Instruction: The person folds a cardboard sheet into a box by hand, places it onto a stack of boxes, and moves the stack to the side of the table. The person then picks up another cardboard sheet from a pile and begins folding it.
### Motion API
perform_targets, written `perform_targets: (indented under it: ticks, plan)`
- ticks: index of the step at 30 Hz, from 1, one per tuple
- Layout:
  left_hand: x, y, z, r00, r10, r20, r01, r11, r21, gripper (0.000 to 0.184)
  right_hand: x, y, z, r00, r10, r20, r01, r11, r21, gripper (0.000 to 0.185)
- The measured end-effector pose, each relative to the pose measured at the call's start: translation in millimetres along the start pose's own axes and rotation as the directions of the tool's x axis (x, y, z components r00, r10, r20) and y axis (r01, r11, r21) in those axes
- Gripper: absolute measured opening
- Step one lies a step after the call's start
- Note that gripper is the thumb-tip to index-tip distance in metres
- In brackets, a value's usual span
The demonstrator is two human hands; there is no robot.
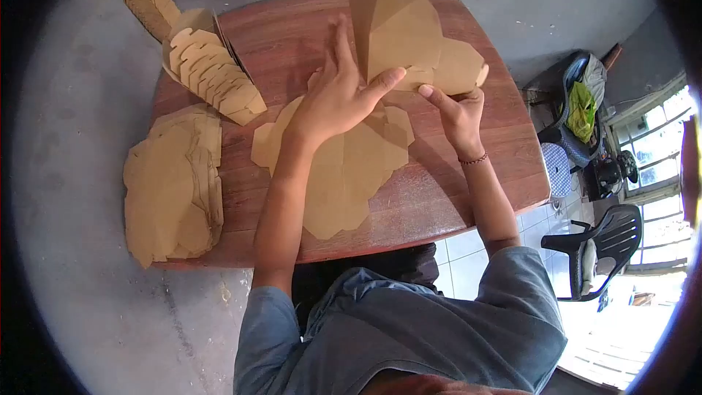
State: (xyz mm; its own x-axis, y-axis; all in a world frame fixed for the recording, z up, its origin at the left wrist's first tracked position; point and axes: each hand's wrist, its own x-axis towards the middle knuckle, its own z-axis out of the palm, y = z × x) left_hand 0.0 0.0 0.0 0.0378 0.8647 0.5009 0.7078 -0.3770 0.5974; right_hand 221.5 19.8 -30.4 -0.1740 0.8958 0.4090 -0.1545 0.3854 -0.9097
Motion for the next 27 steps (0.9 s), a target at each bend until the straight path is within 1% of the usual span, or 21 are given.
perform_targets:
  ticks: [1, 2, 3, 5, 6, 8, 9, 11, 12, 14, 15, 17, 18, 20, 21, 23, 27]
  plan:
    - [1, -2, 2, 0.988, -0.042, 0.148, 0.078, 0.965, -0.251, 0.110, -2, -1, 2, 1.000, -0.010, -0.014, 0.010, 1.000, 0.003, 0.024]
    - [3, -3, 4, 0.954, -0.042, 0.298, 0.185, 0.863, -0.471, 0.108, -3, -1, 3, 0.999, -0.019, -0.028, 0.019, 1.000, 0.006, 0.022]
    - [4, 1, 7, 0.957, -0.043, 0.287, 0.185, 0.851, -0.491, 0.108, -4, -6, -1, 1.000, -0.017, -0.017, 0.016, 1.000, -0.017, 0.022]
    - [7, 0, 6, 0.944, 0.090, 0.317, 0.081, 0.869, -0.488, 0.099, -5, -4, 1, 0.999, 0.043, -0.027, -0.043, 0.999, 0.007, 0.025]
    - [7, 1, 6, 0.944, 0.090, 0.317, 0.082, 0.869, -0.489, 0.099, -5, -4, 2, 0.999, 0.044, -0.027, -0.044, 0.999, 0.006, 0.025]
    - [8, 2, 5, 0.938, 0.078, 0.337, 0.122, 0.836, -0.534, 0.089, -4, -3, 3, 0.999, 0.048, 0.001, -0.048, 0.999, 0.023, 0.033]
    - [8, 3, 3, 0.938, 0.078, 0.339, 0.124, 0.836, -0.534, 0.089, -3, -5, 4, 0.999, 0.050, 0.000, -0.050, 0.998, 0.023, 0.033]
    - [7, 5, 1, 0.943, 0.069, 0.324, 0.119, 0.843, -0.525, 0.082, -2, -11, 8, 0.999, -0.028, 0.022, 0.029, 0.997, -0.066, 0.039]
    - [7, 4, 1, 0.943, 0.069, 0.327, 0.120, 0.843, -0.524, 0.082, -2, -12, 10, 0.999, -0.027, 0.019, 0.028, 0.997, -0.065, 0.039]
    - [7, 2, 3, 0.946, 0.088, 0.312, 0.122, 0.796, -0.593, 0.079, -3, -13, 14, 0.999, -0.026, 0.022, 0.027, 0.999, -0.046, 0.045]
    - [7, 3, 3, 0.946, 0.088, 0.313, 0.122, 0.796, -0.593, 0.079, -4, -11, 14, 0.999, -0.026, 0.021, 0.027, 0.999, -0.045, 0.045]
    - [8, 6, 0, 0.940, 0.065, 0.335, 0.135, 0.830, -0.541, 0.080, -6, -5, 13, 0.999, 0.043, -0.004, -0.043, 0.999, 0.014, 0.041]
    - [7, 6, 0, 0.940, 0.064, 0.335, 0.136, 0.831, -0.540, 0.080, -6, -6, 14, 0.999, 0.043, -0.003, -0.043, 0.999, 0.014, 0.041]
    - [6, 4, 2, 0.935, 0.033, 0.352, 0.180, 0.812, -0.555, 0.081, -8, -10, 17, 0.992, 0.129, 0.004, -0.129, 0.989, 0.075, 0.042]
    - [6, 4, 2, 0.936, 0.032, 0.350, 0.179, 0.812, -0.555, 0.081, -8, -10, 19, 0.992, 0.128, 0.007, -0.128, 0.989, 0.075, 0.042]
    - [7, 2, 2, 0.926, 0.010, 0.378, 0.211, 0.815, -0.540, 0.084, -8, -9, 22, 0.997, 0.078, 0.019, -0.080, 0.984, 0.158, 0.044]
    - [9, -8, 4, 0.913, 0.009, 0.407, 0.219, 0.833, -0.509, 0.088, -8, -6, 19, 0.995, 0.088, 0.050, -0.094, 0.986, 0.135, 0.046]
